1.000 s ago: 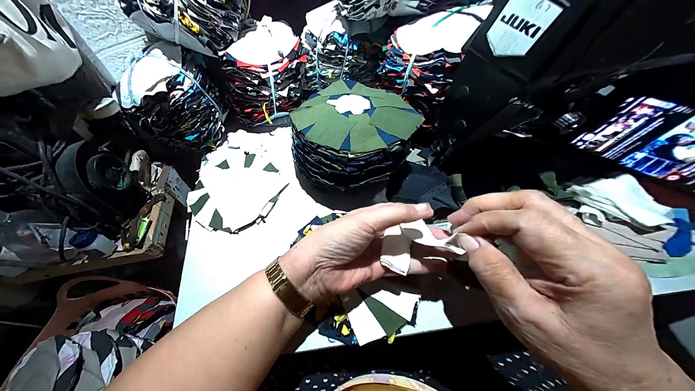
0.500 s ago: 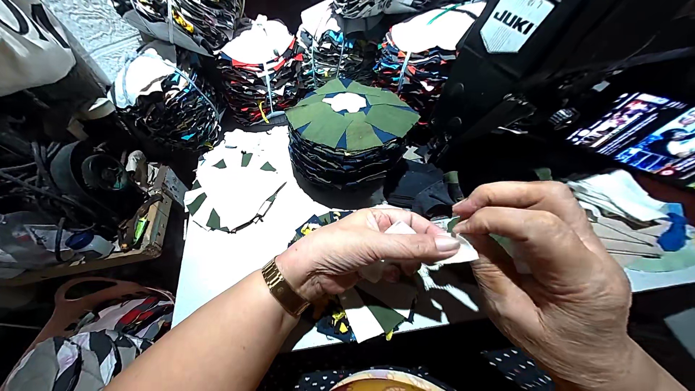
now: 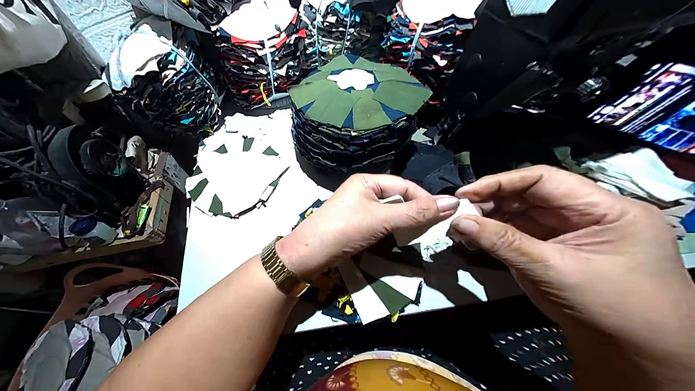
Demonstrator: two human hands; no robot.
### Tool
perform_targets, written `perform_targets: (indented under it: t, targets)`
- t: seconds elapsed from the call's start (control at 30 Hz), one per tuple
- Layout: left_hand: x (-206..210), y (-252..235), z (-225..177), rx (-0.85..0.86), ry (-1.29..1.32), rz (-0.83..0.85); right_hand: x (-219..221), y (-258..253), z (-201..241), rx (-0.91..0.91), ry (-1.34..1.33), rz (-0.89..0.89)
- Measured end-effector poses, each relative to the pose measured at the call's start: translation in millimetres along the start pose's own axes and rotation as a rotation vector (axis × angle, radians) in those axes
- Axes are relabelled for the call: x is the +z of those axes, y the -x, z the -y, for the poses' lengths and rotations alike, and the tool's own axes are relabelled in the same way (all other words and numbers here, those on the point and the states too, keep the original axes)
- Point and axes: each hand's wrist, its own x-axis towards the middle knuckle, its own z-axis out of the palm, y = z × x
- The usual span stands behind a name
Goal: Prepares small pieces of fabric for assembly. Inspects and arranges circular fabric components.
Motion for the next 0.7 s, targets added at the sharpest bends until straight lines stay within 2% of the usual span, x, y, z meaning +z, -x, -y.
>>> perform_targets:
  t: [0.1, 0.17, 0.27, 0.37, 0.5, 0.7]
  targets:
    - [-7, -3, 1, 0.231, -0.272, -0.055, -1, -1, 3, 0.082, -0.023, 0.055]
    - [-9, -3, -1, 0.286, -0.307, -0.011, 1, -2, 2, 0.098, -0.073, 0.067]
    - [-9, -3, -1, 0.223, -0.238, 0.061, -1, -3, 1, 0.052, -0.076, 0.079]
    - [-12, -4, -2, 0.071, -0.175, 0.153, -3, -3, -1, 0.003, -0.084, 0.062]
    - [-14, -3, -3, -0.044, 0.003, 0.242, -5, -1, -2, -0.047, -0.084, 0.059]
    - [-11, -2, -2, 0.016, 0.009, 0.174, -5, 1, -2, -0.018, -0.090, 0.064]
